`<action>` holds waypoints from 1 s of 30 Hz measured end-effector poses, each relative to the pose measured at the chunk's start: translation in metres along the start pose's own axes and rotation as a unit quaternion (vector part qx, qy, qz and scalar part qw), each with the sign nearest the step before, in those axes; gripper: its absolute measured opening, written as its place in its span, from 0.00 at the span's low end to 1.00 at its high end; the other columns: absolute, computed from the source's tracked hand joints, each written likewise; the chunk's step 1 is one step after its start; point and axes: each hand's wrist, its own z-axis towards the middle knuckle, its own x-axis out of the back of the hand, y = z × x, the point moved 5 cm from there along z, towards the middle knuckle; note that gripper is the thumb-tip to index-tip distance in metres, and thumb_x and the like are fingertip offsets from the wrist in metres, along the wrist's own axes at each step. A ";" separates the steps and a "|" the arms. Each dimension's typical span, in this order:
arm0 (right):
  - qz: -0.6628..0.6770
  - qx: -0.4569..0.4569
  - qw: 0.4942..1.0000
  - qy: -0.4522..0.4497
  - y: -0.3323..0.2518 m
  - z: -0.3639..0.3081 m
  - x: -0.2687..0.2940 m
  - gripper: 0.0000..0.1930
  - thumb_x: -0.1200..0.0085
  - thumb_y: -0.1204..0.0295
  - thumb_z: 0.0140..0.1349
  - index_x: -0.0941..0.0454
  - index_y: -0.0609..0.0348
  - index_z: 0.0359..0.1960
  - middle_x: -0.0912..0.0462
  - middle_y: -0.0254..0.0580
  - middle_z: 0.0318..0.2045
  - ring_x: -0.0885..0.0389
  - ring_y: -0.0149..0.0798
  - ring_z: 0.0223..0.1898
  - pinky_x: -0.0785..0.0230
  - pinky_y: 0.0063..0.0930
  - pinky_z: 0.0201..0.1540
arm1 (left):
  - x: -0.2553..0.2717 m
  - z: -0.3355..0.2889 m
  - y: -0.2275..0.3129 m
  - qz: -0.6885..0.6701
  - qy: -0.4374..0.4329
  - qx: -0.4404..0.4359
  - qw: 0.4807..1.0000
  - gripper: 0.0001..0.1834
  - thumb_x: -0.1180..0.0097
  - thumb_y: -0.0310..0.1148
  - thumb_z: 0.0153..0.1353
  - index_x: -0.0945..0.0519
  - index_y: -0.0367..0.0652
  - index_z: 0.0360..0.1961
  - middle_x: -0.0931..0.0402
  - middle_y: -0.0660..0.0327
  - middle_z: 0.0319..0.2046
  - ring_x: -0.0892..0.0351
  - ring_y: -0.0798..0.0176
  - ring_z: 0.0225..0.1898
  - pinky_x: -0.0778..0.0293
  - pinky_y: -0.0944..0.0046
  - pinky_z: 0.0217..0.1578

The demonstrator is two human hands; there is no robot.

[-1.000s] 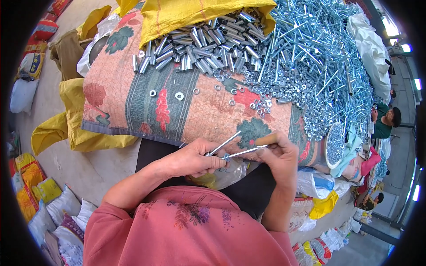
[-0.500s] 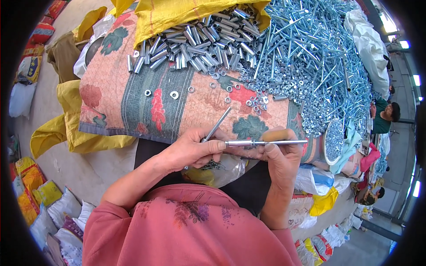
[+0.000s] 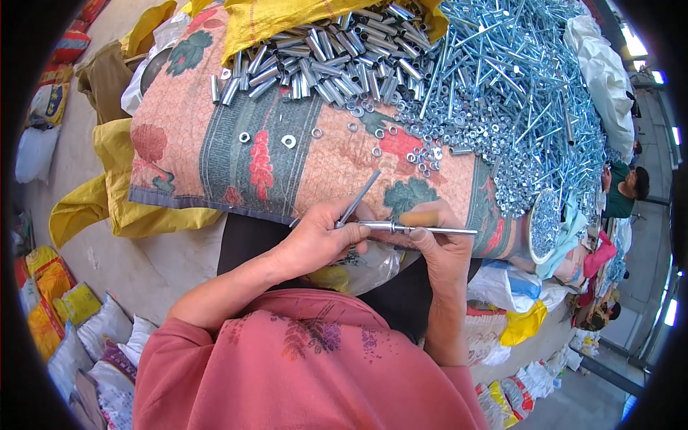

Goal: The person assembles metal rods by hand, threading bolts, washers, and nuts onto them.

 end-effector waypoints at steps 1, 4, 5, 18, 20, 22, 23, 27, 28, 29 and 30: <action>-0.026 0.019 0.999 -0.024 0.000 0.000 0.003 0.07 0.43 0.77 0.54 0.23 0.67 0.34 0.25 0.38 0.35 0.28 0.27 0.34 0.34 0.17 0.33 | 0.001 0.000 0.000 -0.001 0.000 0.001 1.000 0.04 0.52 0.30 0.63 0.27 0.41 0.35 0.26 0.67 0.20 0.41 0.80 0.12 0.47 0.78 0.11; 0.034 -0.040 0.999 -0.003 0.006 -0.002 0.007 0.10 0.44 0.75 0.56 0.25 0.69 0.38 0.23 0.40 0.34 0.25 0.29 0.34 0.32 0.18 0.34 | 0.002 0.000 -0.001 0.067 -0.012 -0.004 0.998 0.04 0.52 0.30 0.62 0.27 0.42 0.35 0.26 0.67 0.20 0.41 0.80 0.12 0.47 0.78 0.11; 0.035 -0.041 0.999 -0.004 0.005 -0.002 0.006 0.10 0.44 0.75 0.56 0.25 0.69 0.38 0.23 0.40 0.34 0.25 0.29 0.34 0.32 0.18 0.34 | 0.005 -0.001 -0.004 0.031 0.001 0.024 0.999 0.04 0.51 0.30 0.62 0.27 0.41 0.35 0.27 0.66 0.19 0.41 0.79 0.11 0.48 0.78 0.11; 0.060 -0.087 0.993 -0.046 0.026 -0.010 0.024 0.26 0.52 0.63 0.63 0.39 0.71 0.55 0.21 0.50 0.37 0.21 0.35 0.39 0.26 0.25 0.37 | 0.006 0.000 0.004 -0.013 0.020 0.013 1.000 0.05 0.49 0.30 0.60 0.27 0.40 0.34 0.27 0.64 0.17 0.42 0.79 0.10 0.48 0.77 0.10; 0.022 -0.064 0.998 -0.016 0.023 -0.006 0.016 0.24 0.55 0.62 0.65 0.38 0.72 0.54 0.20 0.50 0.36 0.21 0.35 0.37 0.26 0.25 0.36 | 0.013 0.001 0.006 -0.046 0.045 0.003 0.998 0.04 0.49 0.30 0.60 0.27 0.41 0.34 0.27 0.65 0.17 0.41 0.78 0.10 0.47 0.76 0.10; 0.082 -0.042 0.992 0.083 0.012 -0.002 0.015 0.25 0.57 0.59 0.65 0.36 0.73 0.52 0.20 0.51 0.31 0.20 0.39 0.35 0.28 0.29 0.43 | -0.002 0.002 0.008 -0.009 0.025 0.040 0.999 0.04 0.50 0.28 0.58 0.27 0.40 0.32 0.28 0.66 0.16 0.39 0.79 0.13 0.44 0.77 0.12; 0.127 -0.036 0.990 0.043 0.007 -0.001 0.008 0.25 0.58 0.59 0.66 0.36 0.73 0.52 0.20 0.52 0.32 0.20 0.39 0.36 0.28 0.29 0.42 | -0.003 0.001 0.007 -0.021 0.025 0.044 0.999 0.04 0.50 0.28 0.58 0.26 0.40 0.32 0.28 0.66 0.16 0.39 0.78 0.13 0.43 0.77 0.13; 0.038 -0.079 0.996 -0.012 0.025 -0.007 0.023 0.28 0.55 0.58 0.64 0.39 0.75 0.54 0.21 0.50 0.36 0.20 0.39 0.37 0.24 0.30 0.38 | 0.012 0.001 0.008 -0.063 0.040 0.024 0.997 0.03 0.49 0.28 0.58 0.25 0.41 0.32 0.28 0.67 0.17 0.38 0.79 0.15 0.42 0.76 0.15; 0.038 -0.080 0.996 -0.014 0.022 -0.006 0.016 0.28 0.55 0.58 0.64 0.39 0.75 0.54 0.21 0.50 0.36 0.20 0.39 0.37 0.24 0.30 0.38 | 0.008 0.002 0.007 -0.064 0.042 0.023 0.997 0.03 0.49 0.28 0.58 0.25 0.41 0.32 0.28 0.67 0.17 0.38 0.79 0.15 0.42 0.76 0.15; 0.081 -0.071 0.994 0.013 0.016 -0.004 0.011 0.28 0.55 0.58 0.64 0.38 0.75 0.53 0.20 0.50 0.35 0.20 0.39 0.36 0.24 0.29 0.38 | -0.001 0.004 0.005 -0.044 0.025 0.035 0.998 0.03 0.50 0.28 0.59 0.26 0.40 0.32 0.28 0.66 0.16 0.38 0.78 0.14 0.43 0.76 0.14; 0.125 -0.061 0.989 0.040 0.013 -0.003 0.010 0.27 0.55 0.58 0.64 0.37 0.74 0.52 0.20 0.50 0.34 0.19 0.38 0.34 0.24 0.29 0.38 | -0.008 0.004 0.003 -0.024 0.008 0.048 0.999 0.03 0.50 0.28 0.59 0.26 0.40 0.33 0.28 0.65 0.16 0.39 0.78 0.13 0.44 0.76 0.13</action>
